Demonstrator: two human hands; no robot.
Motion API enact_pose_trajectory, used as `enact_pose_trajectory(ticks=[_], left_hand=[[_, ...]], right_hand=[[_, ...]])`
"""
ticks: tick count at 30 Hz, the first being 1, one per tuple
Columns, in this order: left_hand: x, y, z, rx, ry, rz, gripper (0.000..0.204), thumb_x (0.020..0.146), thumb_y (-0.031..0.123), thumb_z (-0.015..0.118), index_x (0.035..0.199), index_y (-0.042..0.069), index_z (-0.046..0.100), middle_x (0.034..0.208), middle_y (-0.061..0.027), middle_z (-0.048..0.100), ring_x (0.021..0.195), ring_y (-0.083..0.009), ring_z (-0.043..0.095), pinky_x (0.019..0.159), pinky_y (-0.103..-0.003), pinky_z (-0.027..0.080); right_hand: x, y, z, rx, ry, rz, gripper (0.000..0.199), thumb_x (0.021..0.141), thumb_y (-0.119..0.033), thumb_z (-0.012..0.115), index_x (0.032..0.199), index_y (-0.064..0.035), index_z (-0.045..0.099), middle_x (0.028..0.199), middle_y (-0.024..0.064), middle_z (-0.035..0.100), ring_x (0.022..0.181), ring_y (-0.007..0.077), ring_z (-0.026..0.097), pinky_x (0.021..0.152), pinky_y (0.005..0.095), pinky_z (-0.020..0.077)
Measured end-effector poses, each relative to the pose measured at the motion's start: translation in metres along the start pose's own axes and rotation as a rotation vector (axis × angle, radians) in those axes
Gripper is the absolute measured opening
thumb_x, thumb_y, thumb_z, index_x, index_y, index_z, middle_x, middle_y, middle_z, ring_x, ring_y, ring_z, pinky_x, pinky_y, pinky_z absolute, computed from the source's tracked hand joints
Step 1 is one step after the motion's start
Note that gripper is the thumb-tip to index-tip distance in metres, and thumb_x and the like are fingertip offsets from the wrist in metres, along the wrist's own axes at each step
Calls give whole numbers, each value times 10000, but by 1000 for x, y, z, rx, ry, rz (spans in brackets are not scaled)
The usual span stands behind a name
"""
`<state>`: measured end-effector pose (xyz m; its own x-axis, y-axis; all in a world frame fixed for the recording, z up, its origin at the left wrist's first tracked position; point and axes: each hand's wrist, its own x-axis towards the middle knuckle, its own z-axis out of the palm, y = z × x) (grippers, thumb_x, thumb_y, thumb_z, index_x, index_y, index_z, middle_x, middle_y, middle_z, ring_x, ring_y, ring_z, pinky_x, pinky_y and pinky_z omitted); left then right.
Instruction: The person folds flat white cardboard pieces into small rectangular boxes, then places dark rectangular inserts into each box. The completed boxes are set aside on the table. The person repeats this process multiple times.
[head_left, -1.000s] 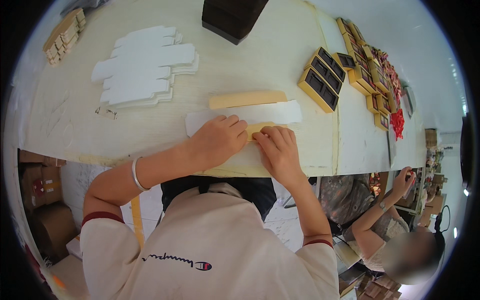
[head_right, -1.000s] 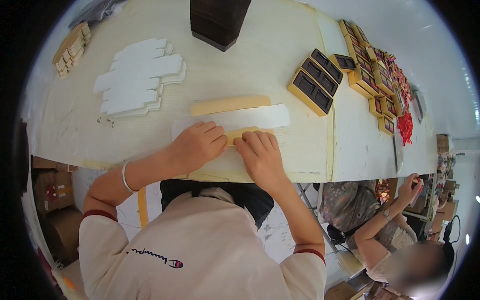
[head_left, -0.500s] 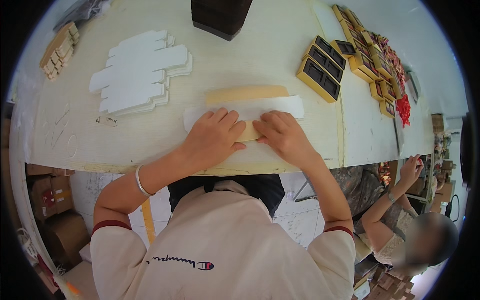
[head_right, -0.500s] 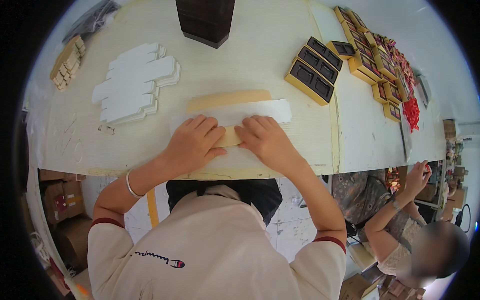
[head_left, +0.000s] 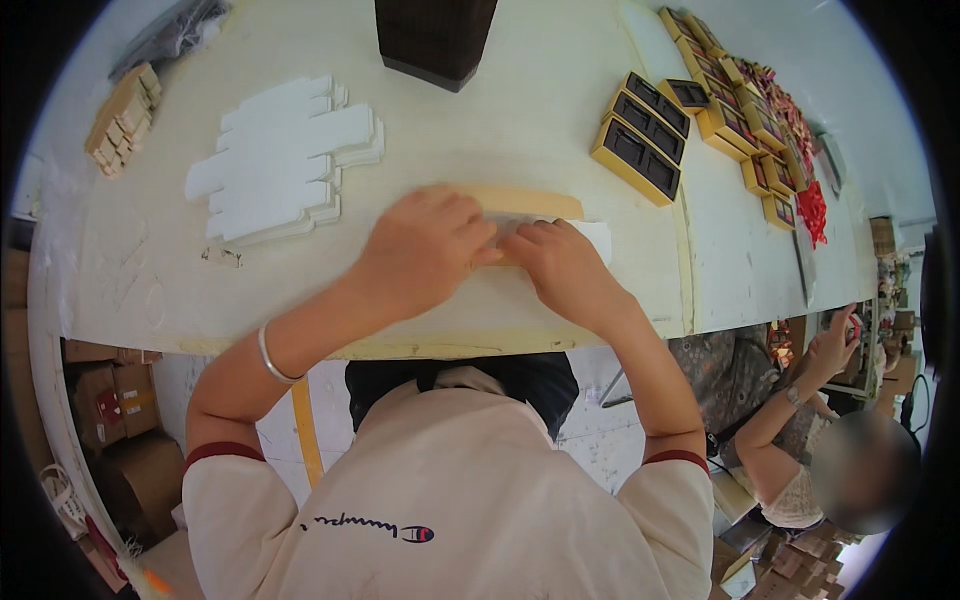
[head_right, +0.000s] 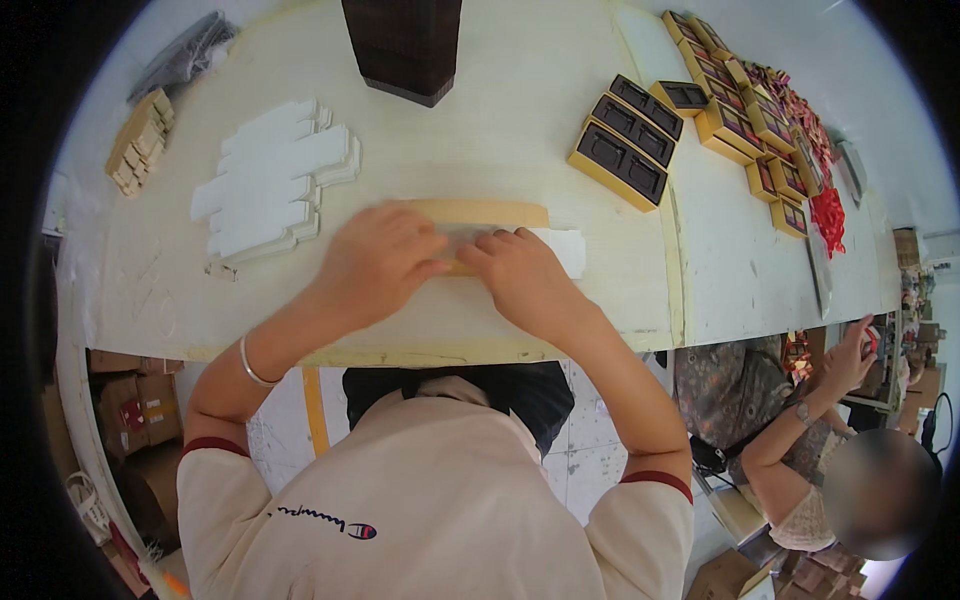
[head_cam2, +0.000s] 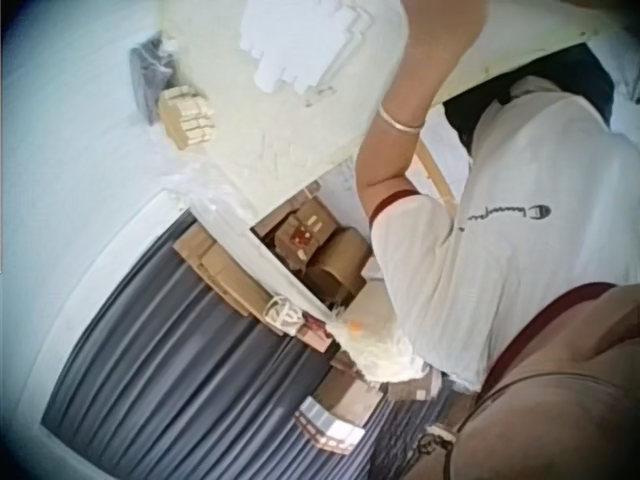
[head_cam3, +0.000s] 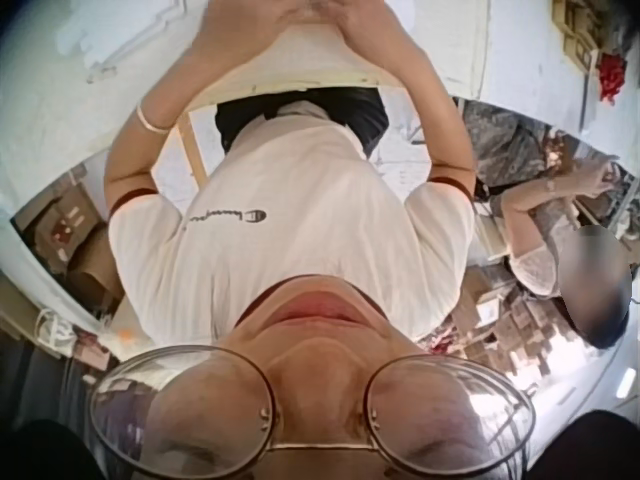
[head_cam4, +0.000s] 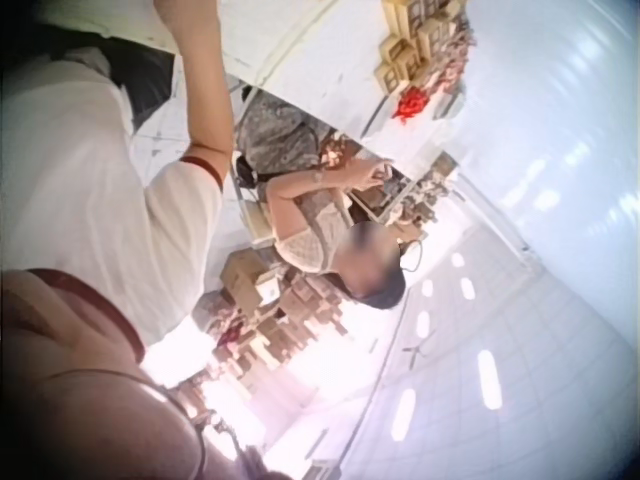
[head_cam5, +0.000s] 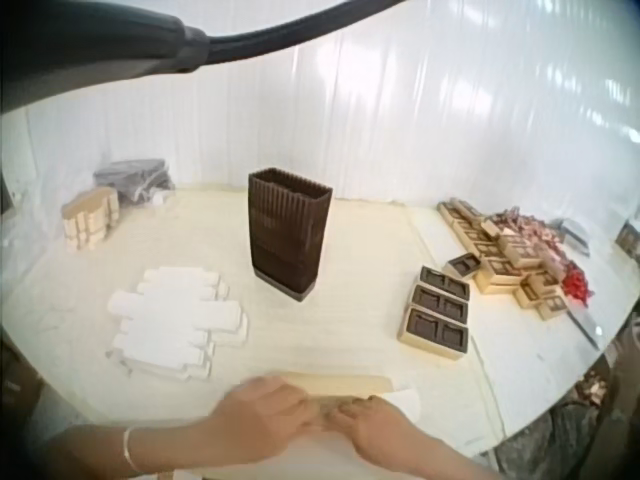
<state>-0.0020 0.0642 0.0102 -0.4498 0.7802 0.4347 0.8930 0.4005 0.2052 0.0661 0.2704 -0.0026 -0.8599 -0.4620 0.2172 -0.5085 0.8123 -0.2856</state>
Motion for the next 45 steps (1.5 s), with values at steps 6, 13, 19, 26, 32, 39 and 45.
enact_pose_trajectory(ticks=[6, 13, 19, 26, 32, 39, 45], left_hand=[[18, -40, -6, -683, -380, -409, 443, 811, -17, 581, 1240, 72, 524, 1152, -96, 511, 874, -230, 571, 713, -285, 488], [-1, -4, 12, -479, -208, -172, 395, 764, -117, 497, 1103, 83, 534, 1286, -85, 427, 704, -205, 576, 595, -328, 446], [-5, -11, 7, -835, -404, -128, 290, 740, -34, 663, 996, 62, 567, 1067, -74, 540, 743, -188, 568, 610, -336, 463], [-10, -9, 9, -680, -336, -72, 294, 696, 117, 797, 909, 38, 612, 835, -43, 584, 761, -205, 560, 649, -321, 481], [-14, 3, 38, -405, 1, 43, 162, 734, 116, 755, 856, 68, 659, 759, -48, 595, 698, -243, 567, 594, -322, 465], [-6, -10, 15, -543, -138, -267, 79, 755, 118, 719, 780, 51, 684, 715, -78, 586, 687, -268, 578, 589, -350, 449], [-4, -4, 15, -587, -219, -228, 108, 803, 122, 670, 800, 16, 689, 735, -103, 606, 678, -256, 578, 588, -348, 443]], right_hand=[[3, -12, -28, -271, -180, -24, 140, 719, -19, 574, 855, -40, 599, 803, 55, 575, 807, 248, 572, 702, 330, 433], [-16, -21, 6, 280, 115, -65, 264, 700, -28, 686, 953, 6, 619, 1019, 135, 551, 879, 291, 588, 778, 394, 484], [-22, -13, 9, 593, 38, 152, 224, 717, 26, 683, 922, 8, 593, 926, 110, 521, 790, 280, 566, 684, 365, 483], [-6, -26, 8, 558, 97, 221, 256, 753, 82, 593, 945, -23, 461, 849, 135, 527, 756, 339, 567, 666, 399, 470], [-3, -27, 6, 743, -37, 399, 460, 758, 116, 555, 1167, -43, 419, 1058, 182, 545, 899, 356, 581, 745, 402, 484], [-19, -30, -13, 454, 6, 112, 730, 705, 93, 616, 1377, -109, 415, 1353, 171, 422, 1058, 324, 547, 844, 382, 461], [-21, -28, 11, 164, 282, -109, 522, 683, 13, 691, 1190, -53, 584, 1134, 117, 580, 972, 292, 564, 845, 386, 453]])
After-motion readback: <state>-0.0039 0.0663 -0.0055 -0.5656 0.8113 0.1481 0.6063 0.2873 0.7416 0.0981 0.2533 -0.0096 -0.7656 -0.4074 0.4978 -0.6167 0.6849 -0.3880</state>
